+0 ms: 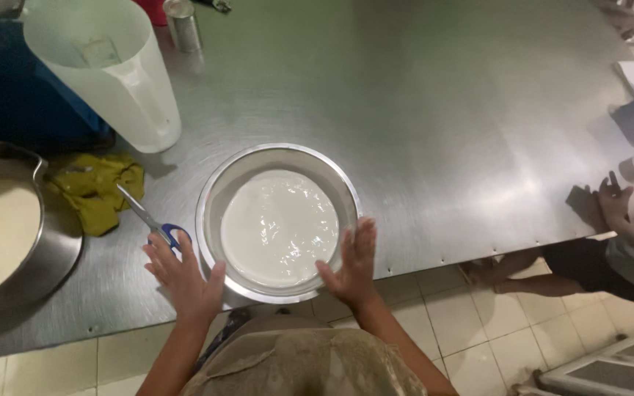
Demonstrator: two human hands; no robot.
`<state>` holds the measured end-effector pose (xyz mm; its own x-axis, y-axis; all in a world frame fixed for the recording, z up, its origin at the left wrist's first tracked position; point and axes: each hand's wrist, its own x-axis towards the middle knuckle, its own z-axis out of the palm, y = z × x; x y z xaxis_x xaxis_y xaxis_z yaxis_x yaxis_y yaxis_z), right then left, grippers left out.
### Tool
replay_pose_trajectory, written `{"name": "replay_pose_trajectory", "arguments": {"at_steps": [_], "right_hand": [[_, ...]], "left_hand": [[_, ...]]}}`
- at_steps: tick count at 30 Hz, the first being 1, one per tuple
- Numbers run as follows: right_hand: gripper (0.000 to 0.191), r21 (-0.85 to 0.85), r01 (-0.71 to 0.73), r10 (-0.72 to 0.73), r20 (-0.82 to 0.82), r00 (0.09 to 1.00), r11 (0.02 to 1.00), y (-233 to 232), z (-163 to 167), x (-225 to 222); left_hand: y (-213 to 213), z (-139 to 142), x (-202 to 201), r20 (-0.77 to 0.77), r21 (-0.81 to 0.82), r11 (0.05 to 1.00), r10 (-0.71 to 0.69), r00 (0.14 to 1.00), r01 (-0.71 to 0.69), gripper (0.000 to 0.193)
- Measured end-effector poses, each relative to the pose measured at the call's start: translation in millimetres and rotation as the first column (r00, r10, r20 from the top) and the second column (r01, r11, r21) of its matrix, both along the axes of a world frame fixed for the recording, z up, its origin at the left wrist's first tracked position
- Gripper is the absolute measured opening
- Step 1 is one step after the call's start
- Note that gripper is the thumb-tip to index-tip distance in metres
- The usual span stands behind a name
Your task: The person pours flour from a metal cup into a bowl and mixes the flour by hand, then shakes and rotates a bowl of white batter on the counter to level it while a coworker stirs a pot of batter with a spoon.
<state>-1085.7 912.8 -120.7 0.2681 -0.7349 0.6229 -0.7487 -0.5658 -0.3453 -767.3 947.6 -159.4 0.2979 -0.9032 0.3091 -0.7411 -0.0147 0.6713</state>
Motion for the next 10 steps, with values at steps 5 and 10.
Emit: {"name": "replay_pose_trajectory", "arguments": {"at_steps": [5,10], "right_hand": [[0.095,0.088,-0.065,0.069,-0.050,0.996,0.994,15,-30,4],[0.092,0.132,0.000,0.019,-0.136,0.991,0.991,19,-44,10]], "left_hand": [[15,-10,-29,-0.121,0.056,0.995,-0.073,0.990,0.080,0.090],[18,-7,-40,-0.295,0.036,0.989,-0.127,0.947,0.144,0.086]]}}
